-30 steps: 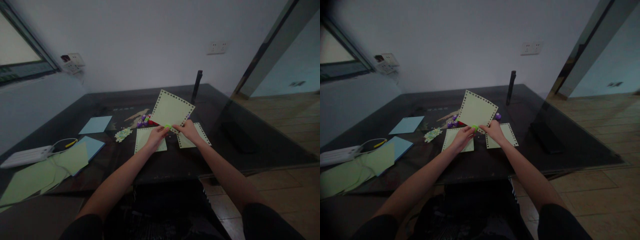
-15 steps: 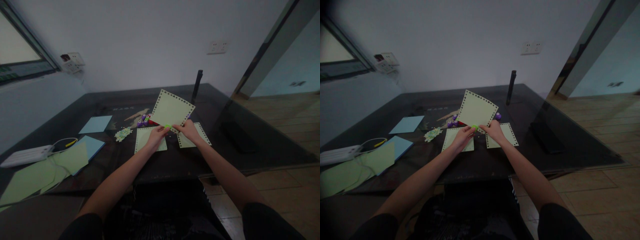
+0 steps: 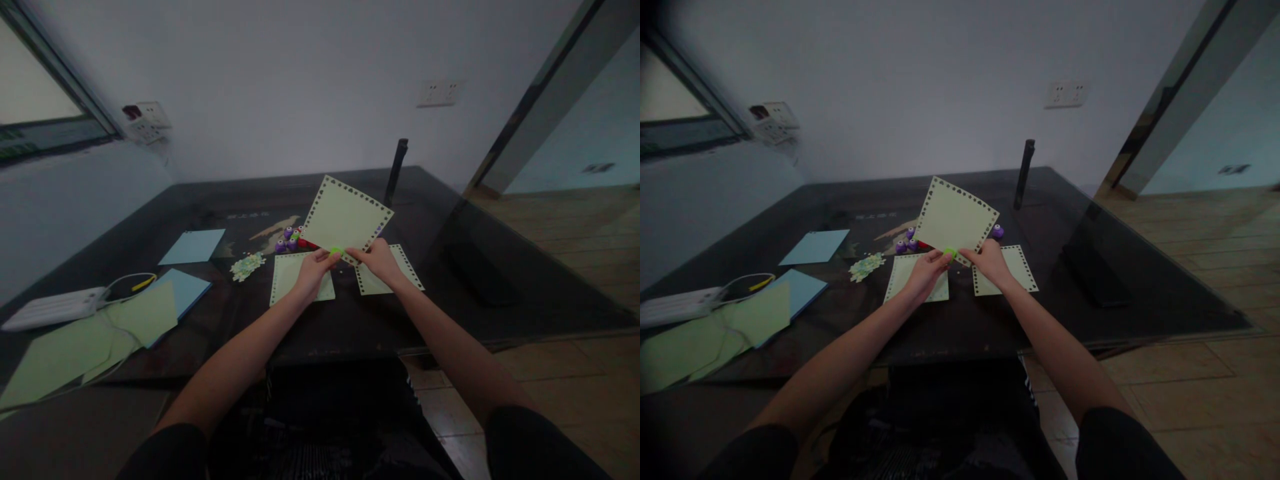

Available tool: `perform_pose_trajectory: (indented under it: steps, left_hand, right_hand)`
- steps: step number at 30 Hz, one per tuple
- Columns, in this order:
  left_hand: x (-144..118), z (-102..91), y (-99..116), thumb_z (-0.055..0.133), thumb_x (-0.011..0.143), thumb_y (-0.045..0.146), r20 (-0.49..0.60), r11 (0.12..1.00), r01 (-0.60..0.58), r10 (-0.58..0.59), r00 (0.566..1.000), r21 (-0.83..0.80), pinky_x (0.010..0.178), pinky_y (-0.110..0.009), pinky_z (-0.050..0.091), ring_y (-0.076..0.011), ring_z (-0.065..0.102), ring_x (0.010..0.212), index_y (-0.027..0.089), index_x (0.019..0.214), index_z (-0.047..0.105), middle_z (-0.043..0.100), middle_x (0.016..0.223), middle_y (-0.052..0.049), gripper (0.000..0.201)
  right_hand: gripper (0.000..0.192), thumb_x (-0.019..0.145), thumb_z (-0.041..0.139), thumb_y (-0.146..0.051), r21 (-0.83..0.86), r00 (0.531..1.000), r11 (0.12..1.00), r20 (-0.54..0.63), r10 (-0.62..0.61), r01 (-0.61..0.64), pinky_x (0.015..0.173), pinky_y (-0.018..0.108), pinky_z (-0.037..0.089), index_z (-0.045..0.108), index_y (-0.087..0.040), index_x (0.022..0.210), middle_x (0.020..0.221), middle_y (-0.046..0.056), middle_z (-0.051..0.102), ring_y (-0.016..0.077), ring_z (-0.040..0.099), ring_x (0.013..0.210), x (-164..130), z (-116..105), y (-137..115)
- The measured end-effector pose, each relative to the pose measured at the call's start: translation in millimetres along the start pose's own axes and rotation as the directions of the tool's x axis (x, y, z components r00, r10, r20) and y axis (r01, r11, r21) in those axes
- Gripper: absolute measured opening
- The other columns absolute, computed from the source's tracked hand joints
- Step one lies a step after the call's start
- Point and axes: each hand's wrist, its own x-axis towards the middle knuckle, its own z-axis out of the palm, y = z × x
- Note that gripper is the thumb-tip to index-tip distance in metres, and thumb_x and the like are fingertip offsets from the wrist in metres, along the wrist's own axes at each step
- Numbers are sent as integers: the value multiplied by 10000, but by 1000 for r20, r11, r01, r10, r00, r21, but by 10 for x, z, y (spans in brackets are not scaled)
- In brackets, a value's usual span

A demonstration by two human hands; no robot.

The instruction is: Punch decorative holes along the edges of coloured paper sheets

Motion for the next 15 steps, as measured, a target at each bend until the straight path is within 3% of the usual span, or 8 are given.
perform_pose_trajectory:
  steps: [15]
  left_hand:
    - [-17,4,8,750,640,330,-1,999,-42,42,999,4,771,-294,418,-176,610,824,128,836,680,691,888,-88,290]
  right_hand:
    - [216,726,627,-315,24,1000,999,4,24,-24,590,312,510,690,-110,741,664,94,693,212,650,650,-9,8,18]
